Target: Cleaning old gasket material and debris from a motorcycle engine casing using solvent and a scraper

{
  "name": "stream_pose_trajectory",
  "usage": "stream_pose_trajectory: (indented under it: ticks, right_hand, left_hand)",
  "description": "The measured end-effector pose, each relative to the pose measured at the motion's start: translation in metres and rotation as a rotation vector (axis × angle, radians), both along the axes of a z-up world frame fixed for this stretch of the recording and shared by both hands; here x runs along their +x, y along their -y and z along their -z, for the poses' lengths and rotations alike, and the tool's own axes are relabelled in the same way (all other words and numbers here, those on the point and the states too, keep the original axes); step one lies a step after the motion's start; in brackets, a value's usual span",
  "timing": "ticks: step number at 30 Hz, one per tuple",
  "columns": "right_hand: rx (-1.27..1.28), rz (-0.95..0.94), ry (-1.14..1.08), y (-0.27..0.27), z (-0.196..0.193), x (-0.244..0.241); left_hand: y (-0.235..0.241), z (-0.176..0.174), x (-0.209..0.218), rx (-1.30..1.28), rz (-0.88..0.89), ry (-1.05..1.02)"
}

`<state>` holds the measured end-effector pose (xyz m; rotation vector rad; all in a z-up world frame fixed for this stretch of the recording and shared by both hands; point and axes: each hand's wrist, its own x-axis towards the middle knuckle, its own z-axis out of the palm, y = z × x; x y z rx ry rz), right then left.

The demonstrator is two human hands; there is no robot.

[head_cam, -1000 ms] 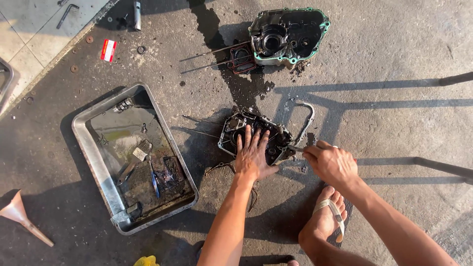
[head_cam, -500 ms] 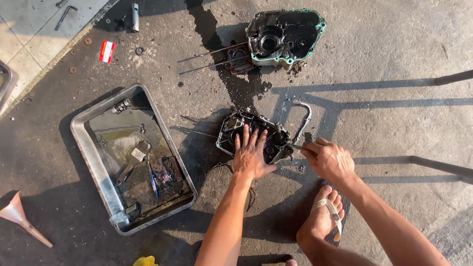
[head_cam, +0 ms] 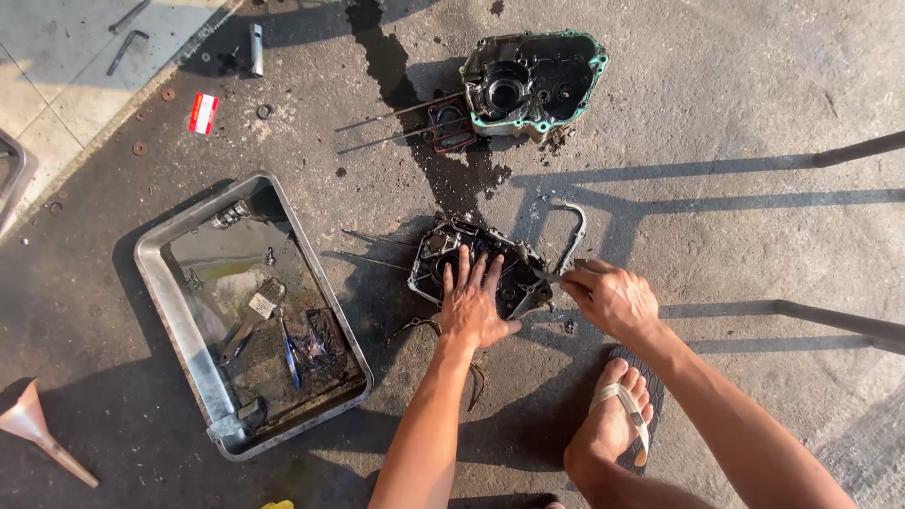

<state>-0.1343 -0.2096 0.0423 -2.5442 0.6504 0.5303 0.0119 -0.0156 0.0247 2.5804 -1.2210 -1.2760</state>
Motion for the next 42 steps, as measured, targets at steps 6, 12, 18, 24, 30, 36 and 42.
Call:
stream_pose_trajectory:
  ticks: [6,12,18,24,30,36,42]
  right_hand:
    - [-0.079,-0.029,0.014,0.017,-0.003,0.012]
    - [-0.087,0.128,-0.08,0.024,0.013,-0.037]
    - [0.031,-0.037,0.033,0.007,-0.006,-0.016]
    - [0.079,-0.067,0.024,0.015,0.01,-0.004]
    - [0.065,-0.056,0.068,0.022,0.003,0.004]
    - [0.026,-0.084,0.07,0.026,0.0,0.005]
    - [-0.034,-0.03,0.094,0.03,0.007,-0.003]
  left_hand:
    - [-0.001,0.002,-0.001,0.0,0.006,0.016]
    - [-0.001,-0.003,0.002,-0.034,-0.012,-0.02]
    - [-0.001,-0.004,0.0,-0.004,0.004,-0.011]
    - [0.0,-0.005,0.001,-0.014,-0.004,-0.002]
    - [-0.002,0.002,-0.001,-0.035,-0.014,0.017]
    - [-0.002,0.0,-0.001,-0.06,-0.033,0.02]
    - [-0.005,0.003,-0.001,-0.12,-0.05,0.002]
